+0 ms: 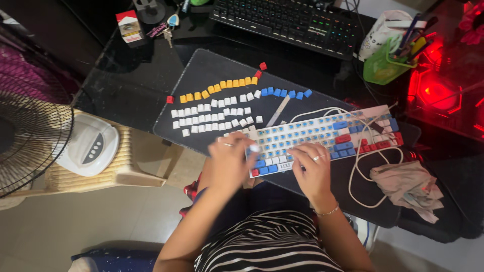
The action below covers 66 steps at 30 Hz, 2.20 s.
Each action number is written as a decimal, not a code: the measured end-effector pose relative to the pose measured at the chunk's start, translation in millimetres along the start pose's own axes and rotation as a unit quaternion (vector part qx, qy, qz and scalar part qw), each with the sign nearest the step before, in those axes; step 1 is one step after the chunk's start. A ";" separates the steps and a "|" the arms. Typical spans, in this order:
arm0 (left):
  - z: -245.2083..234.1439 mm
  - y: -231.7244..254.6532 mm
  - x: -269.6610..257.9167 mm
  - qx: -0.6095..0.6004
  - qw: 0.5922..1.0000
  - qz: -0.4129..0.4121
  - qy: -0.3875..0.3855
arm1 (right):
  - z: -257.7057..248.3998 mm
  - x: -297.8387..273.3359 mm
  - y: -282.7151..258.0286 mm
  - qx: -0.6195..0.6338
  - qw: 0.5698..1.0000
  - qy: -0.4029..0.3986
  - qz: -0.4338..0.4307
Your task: The person wipes a mechanical keyboard with a cloth, then installs white keycaps one by one onto the keyboard. The person picks up keycaps from a mat and presses them into place on the keyboard switches.
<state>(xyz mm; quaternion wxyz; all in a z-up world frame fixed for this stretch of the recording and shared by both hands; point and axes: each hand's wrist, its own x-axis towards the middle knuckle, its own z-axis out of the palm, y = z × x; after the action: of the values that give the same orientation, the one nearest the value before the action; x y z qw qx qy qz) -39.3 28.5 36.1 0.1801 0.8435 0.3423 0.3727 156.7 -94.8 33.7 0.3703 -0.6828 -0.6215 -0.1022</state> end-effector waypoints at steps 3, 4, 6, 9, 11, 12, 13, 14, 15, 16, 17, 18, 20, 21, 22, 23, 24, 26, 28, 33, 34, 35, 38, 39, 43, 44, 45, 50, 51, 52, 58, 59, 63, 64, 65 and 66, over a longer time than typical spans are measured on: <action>35.4 27.3 -2.7 -0.047 0.998 0.036 -0.030 | -5.5 -4.2 6.8 0.002 1.000 0.014 0.001; 44.3 32.2 -3.8 -0.054 0.996 0.046 -0.051 | -6.9 -6.9 7.5 0.000 1.000 0.017 0.003; 59.4 37.7 -3.4 -0.050 0.995 0.060 -0.061 | -9.5 -10.3 9.3 0.000 1.000 0.019 0.000; 73.1 38.6 -2.2 -0.052 0.994 0.059 -0.071 | -12.4 -14.8 12.3 0.005 1.000 0.007 -0.010; 76.6 37.6 -2.2 -0.052 0.994 0.053 -0.080 | -12.0 -16.9 13.8 0.006 1.000 -0.009 -0.008; 76.8 36.6 -2.4 -0.050 0.994 0.050 -0.086 | -11.0 -17.8 14.0 0.007 1.000 -0.008 -0.011; 77.6 36.1 -2.2 -0.048 0.993 0.047 -0.092 | -9.5 -18.8 14.1 0.007 1.000 -0.007 -0.014; 79.1 35.8 -1.2 -0.043 0.993 0.046 -0.097 | -8.2 -19.7 14.6 0.008 1.000 -0.006 -0.018; 80.2 35.4 -1.0 -0.038 0.993 0.044 -0.103 | -7.1 -21.0 15.1 0.006 1.000 -0.012 -0.013; 80.8 34.9 -1.2 -0.033 0.993 0.041 -0.109 | -5.6 -21.9 15.7 0.005 1.000 -0.019 -0.009; 81.2 34.6 -1.4 -0.037 0.992 0.039 -0.110 | -4.6 -22.4 16.8 0.004 1.000 -0.025 -0.006; 81.1 34.3 -1.7 -0.040 0.992 0.037 -0.111 | -3.3 -23.5 16.7 -0.003 1.000 -0.028 0.001; 79.9 33.3 -1.5 -0.046 0.992 0.040 -0.111 | -0.6 -23.7 17.1 -0.016 0.999 -0.034 0.011; 77.6 32.4 -2.8 -0.048 0.992 0.043 -0.110 | -0.5 -23.4 17.4 -0.013 0.999 -0.033 0.011; 75.4 31.6 -3.9 -0.050 0.992 0.046 -0.109 | -0.4 -22.9 17.6 -0.010 0.999 -0.031 0.011; 73.3 30.9 -5.3 -0.046 0.992 0.051 -0.103 | -0.5 -22.9 17.1 -0.007 0.999 -0.029 0.013; 71.4 30.2 -6.7 -0.042 0.993 0.057 -0.097 | -0.9 -22.4 16.7 -0.015 0.999 -0.031 0.012; 69.2 28.9 -9.1 -0.025 0.993 0.071 -0.087 | -2.8 -20.6 15.8 -0.030 0.999 -0.040 0.008; 69.1 27.1 -10.5 -0.002 0.992 0.093 -0.081 | -4.0 -18.2 15.4 -0.030 0.998 -0.047 0.005; 68.8 24.6 -9.5 -0.030 0.991 0.086 -0.094 | -3.0 -9.1 12.9 -0.021 0.998 -0.060 -0.003; 69.2 24.8 -9.0 -0.040 0.991 0.079 -0.104 | -2.8 -6.6 13.5 -0.008 0.998 -0.065 0.000; 69.7 25.1 -9.1 -0.033 0.991 0.079 -0.101 | -2.6 -5.3 13.7 0.006 0.997 -0.071 0.005; 71.8 24.8 -8.7 -0.022 0.992 0.079 -0.097 | -0.4 -0.2 19.3 0.038 0.996 -0.079 0.020; 72.0 24.3 -8.6 -0.024 0.992 0.078 -0.098 | 0.2 0.5 21.0 0.041 0.996 -0.079 0.020; 71.4 22.0 -7.9 -0.024 0.992 0.072 -0.100 | 2.2 -1.0 26.1 0.043 0.996 -0.076 0.025; 71.1 21.9 -7.5 -0.025 0.992 0.070 -0.100 | 2.6 -1.2 27.2 0.041 0.996 -0.075 0.028; 70.9 22.2 -7.9 -0.026 0.992 0.068 -0.101 | 2.6 -1.9 28.1 0.038 0.996 -0.075 0.030; 72.0 23.9 -10.0 -0.019 0.993 0.070 -0.090 | 3.2 -7.3 29.7 0.043 0.995 -0.077 0.053; 73.2 24.5 -9.2 -0.014 0.994 0.067 -0.087 | 3.5 -8.0 30.1 0.043 0.995 -0.076 0.053; 74.1 25.4 -8.6 -0.009 0.994 0.063 -0.083 | 4.2 -8.7 30.4 0.043 0.995 -0.075 0.054; 76.7 31.4 -1.5 0.000 0.995 0.028 -0.101 | 7.8 -17.1 31.8 0.062 0.995 -0.054 0.060; 76.7 31.5 0.0 -0.005 0.995 0.032 -0.095 | 7.8 -18.3 32.1 0.068 0.994 -0.052 0.064; 79.6 31.6 3.0 -0.027 0.996 0.036 -0.083 | 9.4 -23.1 30.0 0.092 0.991 -0.041 0.086; 81.1 31.8 4.8 -0.032 0.996 0.034 -0.081 | 9.6 -23.3 29.1 0.094 0.991 -0.039 0.089; 82.5 32.0 7.4 -0.035 0.995 0.029 -0.088 | 9.7 -22.5 28.6 0.096 0.991 -0.038 0.090; 83.5 32.3 10.2 -0.037 0.994 0.023 -0.095 | 9.4 -21.9 27.8 0.097 0.990 -0.036 0.094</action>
<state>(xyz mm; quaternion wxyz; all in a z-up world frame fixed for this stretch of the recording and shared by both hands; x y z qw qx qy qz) 42.8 9.1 4.3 0.2348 0.8756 0.2897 0.3070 174.8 -104.5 3.4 0.4200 -0.7021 -0.5747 0.0186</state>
